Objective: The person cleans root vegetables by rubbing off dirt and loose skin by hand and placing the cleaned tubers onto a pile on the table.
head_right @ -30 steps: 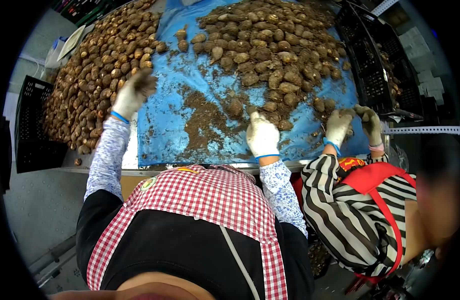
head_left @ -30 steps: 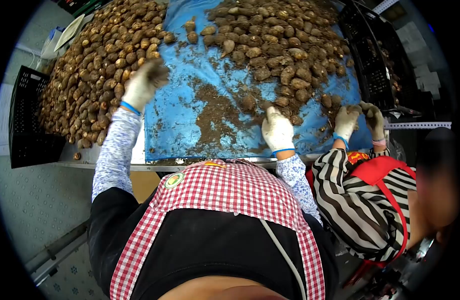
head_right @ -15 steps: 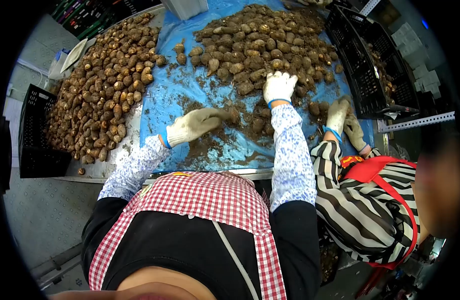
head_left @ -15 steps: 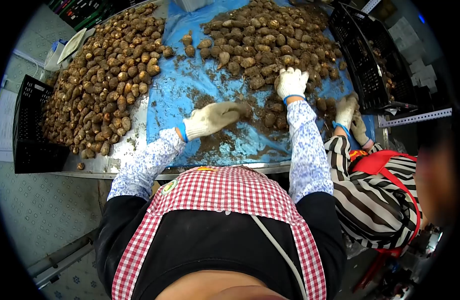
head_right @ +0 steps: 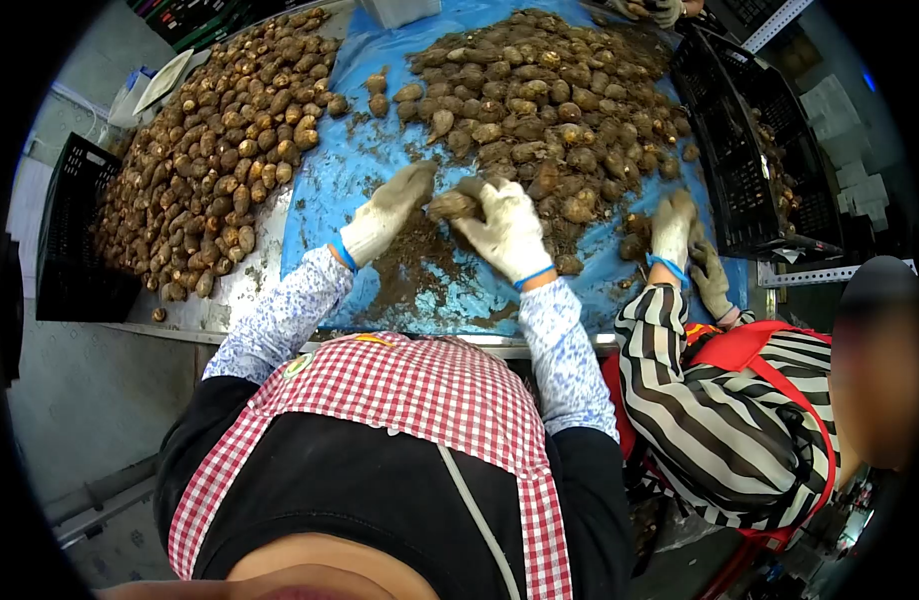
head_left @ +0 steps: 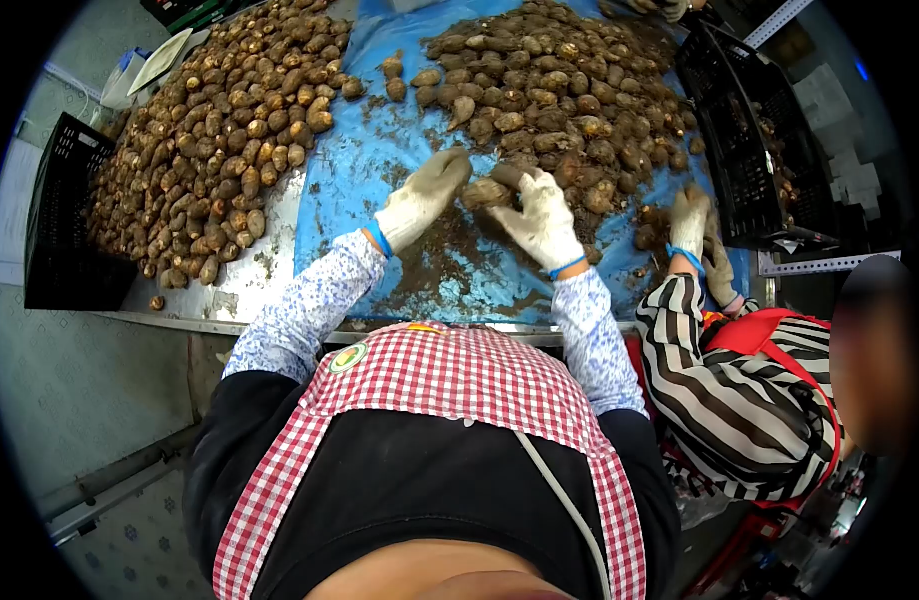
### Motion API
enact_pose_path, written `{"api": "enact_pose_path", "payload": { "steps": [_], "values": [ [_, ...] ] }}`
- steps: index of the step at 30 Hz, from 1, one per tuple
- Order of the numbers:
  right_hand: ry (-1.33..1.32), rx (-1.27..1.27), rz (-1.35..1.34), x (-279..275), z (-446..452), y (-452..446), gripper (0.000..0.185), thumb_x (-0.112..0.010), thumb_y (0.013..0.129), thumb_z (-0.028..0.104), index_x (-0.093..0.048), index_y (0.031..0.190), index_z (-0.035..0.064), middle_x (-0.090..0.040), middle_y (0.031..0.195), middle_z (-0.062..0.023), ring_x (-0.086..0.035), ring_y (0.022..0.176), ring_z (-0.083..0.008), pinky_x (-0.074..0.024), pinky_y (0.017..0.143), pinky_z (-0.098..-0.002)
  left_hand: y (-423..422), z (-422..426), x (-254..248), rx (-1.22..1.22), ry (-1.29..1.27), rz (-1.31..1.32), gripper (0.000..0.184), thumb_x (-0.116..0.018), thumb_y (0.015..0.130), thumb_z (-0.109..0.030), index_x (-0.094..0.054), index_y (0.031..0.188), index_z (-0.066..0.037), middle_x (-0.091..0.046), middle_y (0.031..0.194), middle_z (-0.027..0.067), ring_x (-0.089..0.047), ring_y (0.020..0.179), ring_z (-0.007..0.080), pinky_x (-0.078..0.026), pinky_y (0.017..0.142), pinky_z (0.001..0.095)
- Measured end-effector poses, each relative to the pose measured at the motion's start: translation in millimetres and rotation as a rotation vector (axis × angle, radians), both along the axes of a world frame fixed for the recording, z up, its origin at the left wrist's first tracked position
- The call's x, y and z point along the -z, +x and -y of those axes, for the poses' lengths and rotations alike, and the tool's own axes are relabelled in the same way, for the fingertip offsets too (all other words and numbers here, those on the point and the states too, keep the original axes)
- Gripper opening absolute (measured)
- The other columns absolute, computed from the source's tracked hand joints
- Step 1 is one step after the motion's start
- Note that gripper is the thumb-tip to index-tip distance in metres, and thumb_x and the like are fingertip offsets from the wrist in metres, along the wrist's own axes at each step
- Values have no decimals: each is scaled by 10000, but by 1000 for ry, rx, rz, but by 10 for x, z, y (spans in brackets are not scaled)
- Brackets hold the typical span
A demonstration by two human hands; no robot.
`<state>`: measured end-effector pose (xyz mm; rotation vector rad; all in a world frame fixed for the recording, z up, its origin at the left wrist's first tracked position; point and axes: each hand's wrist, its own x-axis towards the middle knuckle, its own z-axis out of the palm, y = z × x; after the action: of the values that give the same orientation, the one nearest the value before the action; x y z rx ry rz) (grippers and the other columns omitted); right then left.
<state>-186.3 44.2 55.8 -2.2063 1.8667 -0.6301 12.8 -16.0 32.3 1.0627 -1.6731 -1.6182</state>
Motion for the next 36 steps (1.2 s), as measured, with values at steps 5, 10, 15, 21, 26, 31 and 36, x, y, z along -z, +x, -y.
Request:
{"api": "enact_pose_path", "payload": {
  "steps": [5,10,15,21,26,31,36],
  "values": [
    [-353,-197,46,5,-262,321,464,-773,728,228,-629,1149,94,-615,996,-148,-598,894,-316,-520,748,-440,103,-101,-125,105,617,-110,482,-445,1006,-485,-557,1176,-49,-620,831,43,-559,551,103,-429,384,222],
    [-325,-64,88,251,-269,455,219,-646,862,199,-634,1024,52,-605,722,-147,-615,623,-312,-515,539,-400,-63,-251,-44,-76,621,-9,445,-443,1022,-408,-590,1165,-13,-645,914,93,-613,695,152,-513,552,279],
    [-385,80,368,917,-48,490,271,-442,1017,248,-564,1140,40,-645,802,-161,-637,640,-258,-518,542,-365,-74,-451,-341,-54,-525,450,421,-477,1006,-226,-482,1362,-1,-622,1240,207,-682,1016,273,-563,832,346],
    [271,101,799,633,-65,492,314,-371,1047,305,-574,1122,78,-633,925,-105,-630,812,-209,-555,649,-348,13,-309,-156,-13,-629,386,392,-482,992,-175,-474,1331,21,-635,1204,191,-688,946,269,-573,843,338],
    [-115,151,-75,86,-162,660,256,-495,989,294,-572,938,56,-654,667,-163,-651,565,-357,-540,532,-424,-127,-162,-101,-174,430,117,399,-408,1038,-268,-505,1302,15,-630,1209,169,-641,1054,294,-531,899,351],
    [-38,188,695,880,54,573,312,-417,1016,322,-582,1034,57,-657,797,-190,-653,679,-354,-538,647,-434,-108,-293,-112,-149,-477,304,442,-432,1035,-326,-503,1308,14,-662,1154,186,-661,1014,317,-518,897,369],
    [547,317,1946,485,-78,563,318,-413,1035,333,-573,1024,58,-571,680,-50,-578,544,-158,-483,471,-375,-146,-192,-11,-225,-308,-229,421,-411,1051,-338,-519,1321,-34,-613,1217,116,-617,1060,196,-538,895,294]
  ]
}}
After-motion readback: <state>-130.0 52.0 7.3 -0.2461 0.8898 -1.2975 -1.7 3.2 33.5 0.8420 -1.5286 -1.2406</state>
